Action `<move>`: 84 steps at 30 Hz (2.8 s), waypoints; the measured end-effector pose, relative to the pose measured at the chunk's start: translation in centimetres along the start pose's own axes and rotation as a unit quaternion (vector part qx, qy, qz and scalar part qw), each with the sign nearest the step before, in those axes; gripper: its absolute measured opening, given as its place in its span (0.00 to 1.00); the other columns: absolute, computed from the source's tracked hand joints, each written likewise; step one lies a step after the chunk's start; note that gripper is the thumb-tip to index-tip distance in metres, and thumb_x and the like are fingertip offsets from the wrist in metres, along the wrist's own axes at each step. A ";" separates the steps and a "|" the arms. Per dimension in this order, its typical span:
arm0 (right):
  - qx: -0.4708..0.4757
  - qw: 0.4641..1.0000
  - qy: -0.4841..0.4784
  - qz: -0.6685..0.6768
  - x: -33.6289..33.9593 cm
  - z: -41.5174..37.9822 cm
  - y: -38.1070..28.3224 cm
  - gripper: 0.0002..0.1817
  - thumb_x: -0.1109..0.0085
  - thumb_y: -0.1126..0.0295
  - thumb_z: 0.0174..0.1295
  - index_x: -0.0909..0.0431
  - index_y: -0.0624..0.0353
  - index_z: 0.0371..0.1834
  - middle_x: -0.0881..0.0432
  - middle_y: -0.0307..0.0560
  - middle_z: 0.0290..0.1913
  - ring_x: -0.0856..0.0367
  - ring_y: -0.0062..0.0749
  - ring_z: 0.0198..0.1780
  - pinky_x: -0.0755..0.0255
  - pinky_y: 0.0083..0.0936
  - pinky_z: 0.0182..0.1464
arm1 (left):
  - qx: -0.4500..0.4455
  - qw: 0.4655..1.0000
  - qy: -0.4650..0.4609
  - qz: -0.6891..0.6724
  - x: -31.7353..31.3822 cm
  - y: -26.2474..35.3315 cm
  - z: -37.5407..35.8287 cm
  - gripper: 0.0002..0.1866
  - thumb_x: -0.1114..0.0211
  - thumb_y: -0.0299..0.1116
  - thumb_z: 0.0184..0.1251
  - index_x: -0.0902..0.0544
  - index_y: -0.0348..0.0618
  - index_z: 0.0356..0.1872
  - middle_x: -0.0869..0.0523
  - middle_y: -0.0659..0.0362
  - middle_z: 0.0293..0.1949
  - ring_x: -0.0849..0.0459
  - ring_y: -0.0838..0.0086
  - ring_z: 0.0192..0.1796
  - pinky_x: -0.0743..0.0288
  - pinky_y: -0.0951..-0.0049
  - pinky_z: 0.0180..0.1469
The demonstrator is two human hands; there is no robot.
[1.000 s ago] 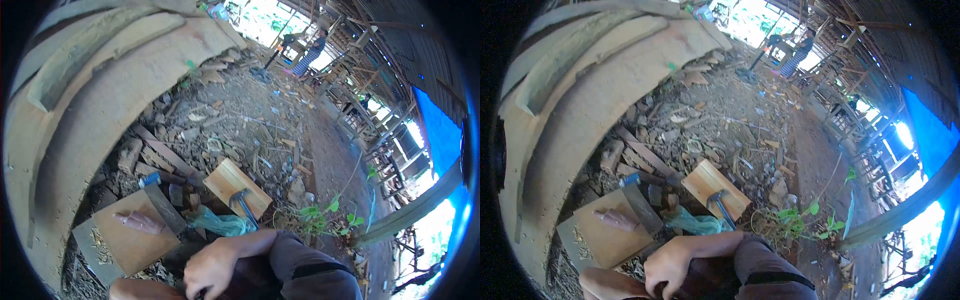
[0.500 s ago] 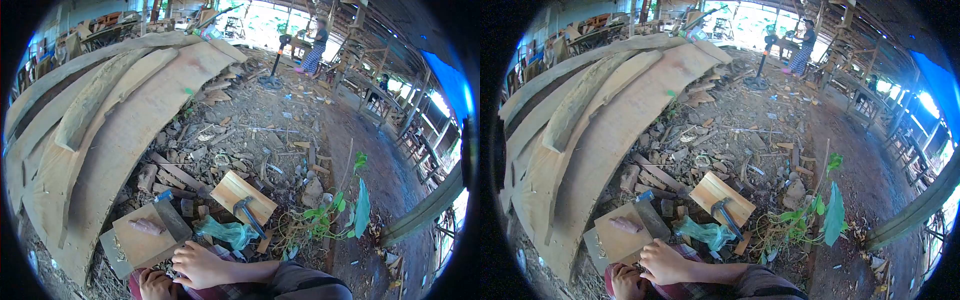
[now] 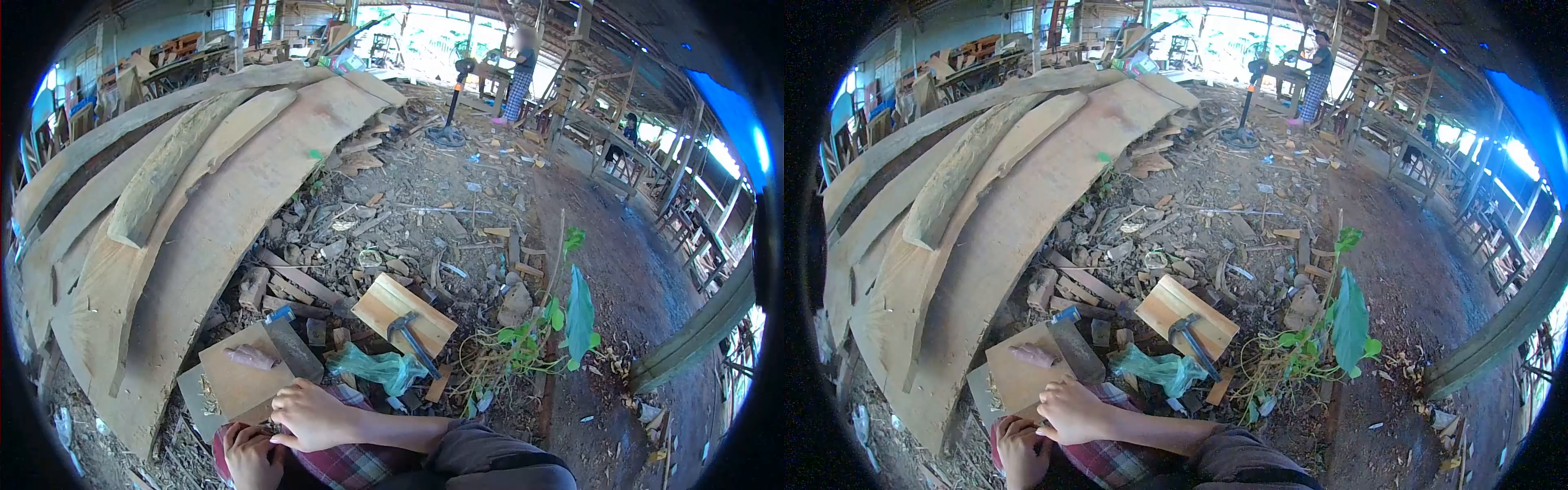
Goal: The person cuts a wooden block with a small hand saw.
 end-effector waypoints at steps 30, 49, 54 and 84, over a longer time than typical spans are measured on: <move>0.033 0.794 0.602 -0.082 22.9 -16.3 -5.7 0.07 0.41 0.66 0.55 0.15 0.48 0.33 0.17 0.38 0.42 0.28 0.40 0.55 0.51 0.49 0.69 | 0.059 0.859 0.330 -0.388 10.1 -6.5 -3.5 0.22 0.39 0.42 0.60 0.25 0.37 0.50 0.31 0.43 0.60 0.24 0.59 0.55 0.32 0.65 0.58; 0.437 0.661 0.607 -0.049 35.5 -25.9 -13.7 0.18 0.54 0.57 0.64 0.27 0.59 0.46 0.24 0.54 0.48 0.33 0.44 0.55 0.48 0.48 0.62 | -0.045 0.847 0.411 -0.334 14.0 -0.6 -3.2 0.23 0.40 0.44 0.60 0.25 0.36 0.50 0.32 0.42 0.59 0.28 0.58 0.58 0.38 0.64 0.62; 0.422 0.654 0.628 -0.017 36.2 -26.1 -13.6 0.17 0.55 0.58 0.64 0.27 0.60 0.45 0.24 0.52 0.48 0.34 0.42 0.55 0.50 0.48 0.62 | -0.099 0.841 0.444 -0.294 16.3 1.4 -3.7 0.24 0.40 0.45 0.60 0.25 0.36 0.50 0.32 0.42 0.59 0.30 0.57 0.59 0.40 0.64 0.63; 0.603 0.241 0.219 0.728 23.5 -20.6 -7.0 0.06 0.50 0.60 0.63 0.35 0.43 0.39 0.34 0.30 0.24 0.35 0.23 0.33 0.45 0.29 0.41 | -0.085 0.738 0.644 -0.184 11.6 6.5 -1.8 0.23 0.54 0.50 0.61 0.28 0.34 0.35 0.38 0.34 0.59 0.42 0.48 0.66 0.57 0.55 0.69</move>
Point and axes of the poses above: each hand's wrist, its own z-axis towards the middle knuckle, its own x-axis out of the back of the hand, y = z × x, the point moved 7 cm from there along z, towards the middle knuckle
